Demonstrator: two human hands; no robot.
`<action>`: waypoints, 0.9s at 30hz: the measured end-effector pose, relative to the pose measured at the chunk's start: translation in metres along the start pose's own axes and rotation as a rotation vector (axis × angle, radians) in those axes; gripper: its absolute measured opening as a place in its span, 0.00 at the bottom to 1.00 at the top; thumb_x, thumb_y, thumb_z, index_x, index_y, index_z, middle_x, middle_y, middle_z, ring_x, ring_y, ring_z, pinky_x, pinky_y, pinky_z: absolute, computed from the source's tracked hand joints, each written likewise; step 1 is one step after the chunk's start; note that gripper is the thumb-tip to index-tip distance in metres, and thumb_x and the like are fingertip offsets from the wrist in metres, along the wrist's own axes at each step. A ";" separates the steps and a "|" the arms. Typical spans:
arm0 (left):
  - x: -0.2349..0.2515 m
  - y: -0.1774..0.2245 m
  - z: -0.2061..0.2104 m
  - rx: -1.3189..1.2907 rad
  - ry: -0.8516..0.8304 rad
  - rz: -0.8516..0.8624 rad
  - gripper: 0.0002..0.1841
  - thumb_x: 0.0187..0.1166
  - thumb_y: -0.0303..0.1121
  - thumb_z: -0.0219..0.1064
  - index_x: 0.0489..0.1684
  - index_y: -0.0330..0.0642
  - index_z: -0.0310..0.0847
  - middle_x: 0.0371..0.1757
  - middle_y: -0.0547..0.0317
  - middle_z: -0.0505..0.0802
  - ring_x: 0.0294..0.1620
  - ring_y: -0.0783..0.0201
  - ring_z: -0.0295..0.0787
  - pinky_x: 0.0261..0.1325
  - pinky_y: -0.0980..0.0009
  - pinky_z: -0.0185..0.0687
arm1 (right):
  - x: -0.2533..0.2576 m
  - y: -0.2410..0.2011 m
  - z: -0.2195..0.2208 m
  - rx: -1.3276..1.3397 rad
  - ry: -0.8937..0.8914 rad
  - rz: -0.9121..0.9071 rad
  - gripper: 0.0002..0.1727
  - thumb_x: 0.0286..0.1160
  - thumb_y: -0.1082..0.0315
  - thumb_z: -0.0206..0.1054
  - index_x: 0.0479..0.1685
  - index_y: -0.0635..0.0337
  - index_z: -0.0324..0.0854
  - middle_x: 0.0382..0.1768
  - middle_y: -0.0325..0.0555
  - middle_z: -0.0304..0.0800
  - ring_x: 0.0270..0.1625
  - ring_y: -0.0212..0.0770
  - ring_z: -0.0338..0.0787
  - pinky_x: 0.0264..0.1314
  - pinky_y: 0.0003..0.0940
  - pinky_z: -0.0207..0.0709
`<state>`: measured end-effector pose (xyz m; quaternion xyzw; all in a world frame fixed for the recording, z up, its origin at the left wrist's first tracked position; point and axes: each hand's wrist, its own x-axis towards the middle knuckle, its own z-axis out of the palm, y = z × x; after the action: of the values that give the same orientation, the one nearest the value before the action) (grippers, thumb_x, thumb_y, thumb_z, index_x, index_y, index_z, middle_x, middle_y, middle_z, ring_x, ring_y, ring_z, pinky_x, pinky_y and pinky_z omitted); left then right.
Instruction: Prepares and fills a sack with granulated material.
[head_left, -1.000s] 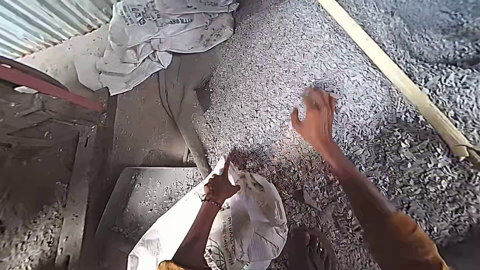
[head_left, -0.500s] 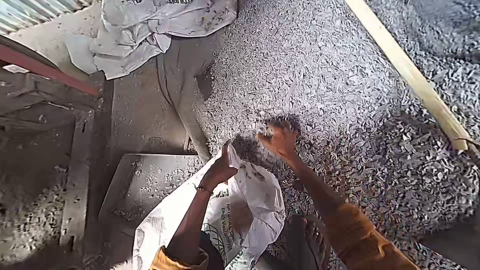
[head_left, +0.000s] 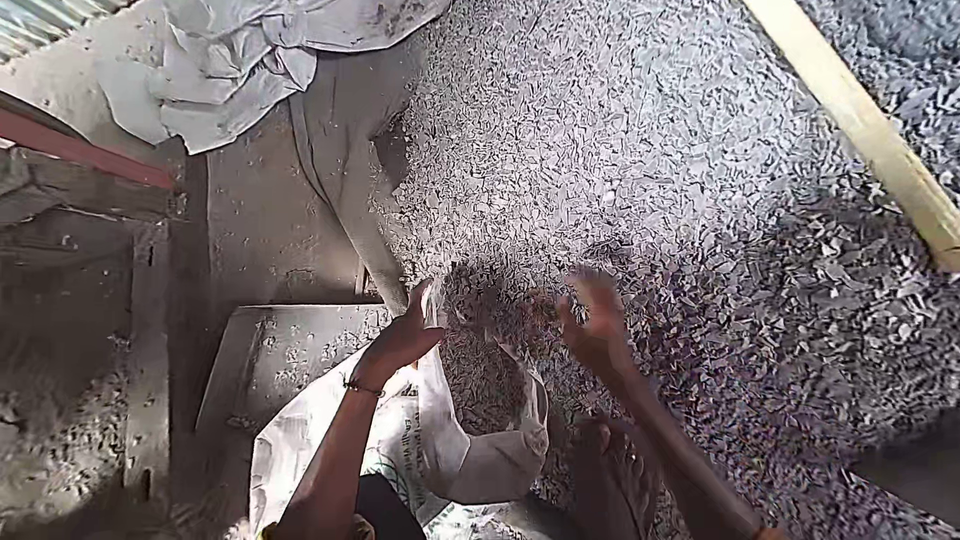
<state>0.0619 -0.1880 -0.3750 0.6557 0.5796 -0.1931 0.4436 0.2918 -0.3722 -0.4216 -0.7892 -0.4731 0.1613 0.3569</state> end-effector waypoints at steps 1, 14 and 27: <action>0.000 0.000 0.001 0.001 0.000 0.002 0.52 0.76 0.34 0.69 0.97 0.66 0.31 0.65 0.30 0.83 0.44 0.40 0.88 0.41 0.42 0.83 | 0.018 0.023 -0.026 -0.132 0.201 0.024 0.26 0.77 0.60 0.64 0.67 0.73 0.81 0.73 0.72 0.79 0.79 0.70 0.77 0.80 0.64 0.70; -0.001 0.002 -0.009 -0.117 -0.064 -0.050 0.45 0.82 0.26 0.60 0.95 0.72 0.37 0.58 0.36 0.82 0.38 0.49 0.85 0.32 0.54 0.83 | 0.017 0.026 0.043 -0.084 0.414 0.154 0.28 0.68 0.55 0.72 0.62 0.69 0.86 0.61 0.71 0.87 0.66 0.74 0.83 0.73 0.70 0.70; 0.010 0.009 -0.009 0.085 -0.024 -0.056 0.40 0.82 0.28 0.63 0.94 0.69 0.51 0.66 0.32 0.83 0.43 0.42 0.88 0.39 0.44 0.84 | -0.082 -0.055 0.101 0.568 -0.864 0.015 0.33 0.85 0.68 0.61 0.88 0.69 0.61 0.88 0.66 0.62 0.89 0.58 0.66 0.91 0.50 0.60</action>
<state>0.0701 -0.1742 -0.3748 0.6552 0.5836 -0.2377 0.4168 0.1565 -0.3854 -0.4593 -0.5258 -0.5092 0.5971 0.3281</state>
